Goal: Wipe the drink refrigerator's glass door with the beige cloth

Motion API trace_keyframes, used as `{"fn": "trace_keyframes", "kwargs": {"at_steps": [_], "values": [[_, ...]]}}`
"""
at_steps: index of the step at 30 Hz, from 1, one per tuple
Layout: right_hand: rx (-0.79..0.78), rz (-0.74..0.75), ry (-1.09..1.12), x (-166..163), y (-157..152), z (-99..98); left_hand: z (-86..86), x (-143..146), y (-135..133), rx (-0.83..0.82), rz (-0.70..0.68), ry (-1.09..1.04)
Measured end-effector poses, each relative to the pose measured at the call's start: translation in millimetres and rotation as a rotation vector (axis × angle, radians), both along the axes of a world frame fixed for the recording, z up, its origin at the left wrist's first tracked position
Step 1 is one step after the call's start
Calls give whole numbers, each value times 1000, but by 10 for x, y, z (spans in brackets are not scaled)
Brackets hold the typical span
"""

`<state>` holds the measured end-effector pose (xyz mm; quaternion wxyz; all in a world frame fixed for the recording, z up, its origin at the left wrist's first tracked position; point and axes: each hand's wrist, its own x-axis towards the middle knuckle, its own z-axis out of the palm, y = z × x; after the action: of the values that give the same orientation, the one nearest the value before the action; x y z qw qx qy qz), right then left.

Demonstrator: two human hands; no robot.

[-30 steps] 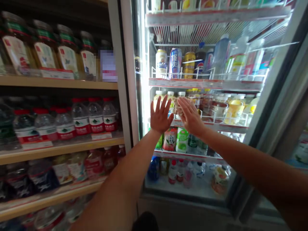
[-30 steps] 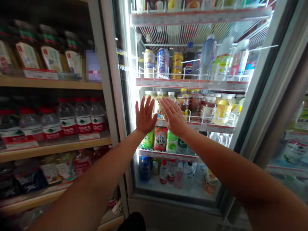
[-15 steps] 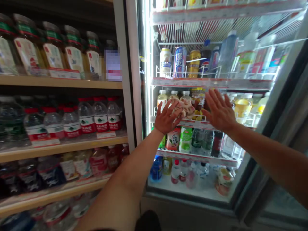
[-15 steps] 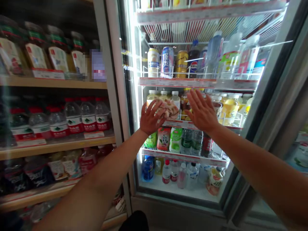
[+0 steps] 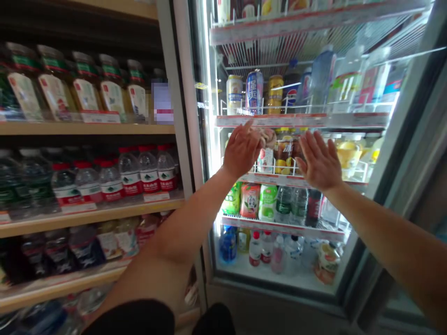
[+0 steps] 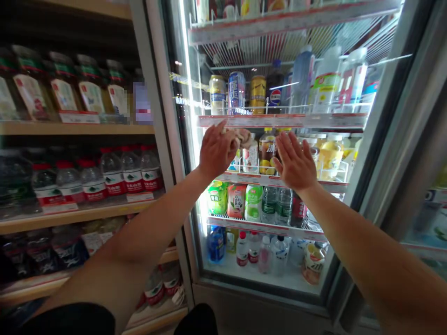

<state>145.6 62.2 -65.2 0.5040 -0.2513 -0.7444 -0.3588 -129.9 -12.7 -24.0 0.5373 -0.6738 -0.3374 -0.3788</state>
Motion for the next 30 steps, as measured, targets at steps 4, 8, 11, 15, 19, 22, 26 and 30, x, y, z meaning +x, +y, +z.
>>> {"fn": "trace_keyframes", "kwargs": {"at_steps": [4,8,11,15,19,22,26,30], "values": [[6,0,5,-5,-18,-4,-203,92,10,-51,6,38],[30,-6,15,-19,-24,-4,-284,78,-2,-126,69,212],[55,-8,10,-18,-17,-8,27,45,0,-99,110,72],[67,-7,6,-13,-17,-19,132,72,2,-47,110,-118],[90,-7,9,-15,-13,-31,-246,71,-5,-85,102,121],[131,-43,-1,-15,1,-39,-222,-4,6,-87,117,184],[160,-68,-3,-17,28,-50,71,-27,10,-37,129,-10],[164,-66,-2,-16,38,-58,-86,56,-31,-56,151,74]]}}
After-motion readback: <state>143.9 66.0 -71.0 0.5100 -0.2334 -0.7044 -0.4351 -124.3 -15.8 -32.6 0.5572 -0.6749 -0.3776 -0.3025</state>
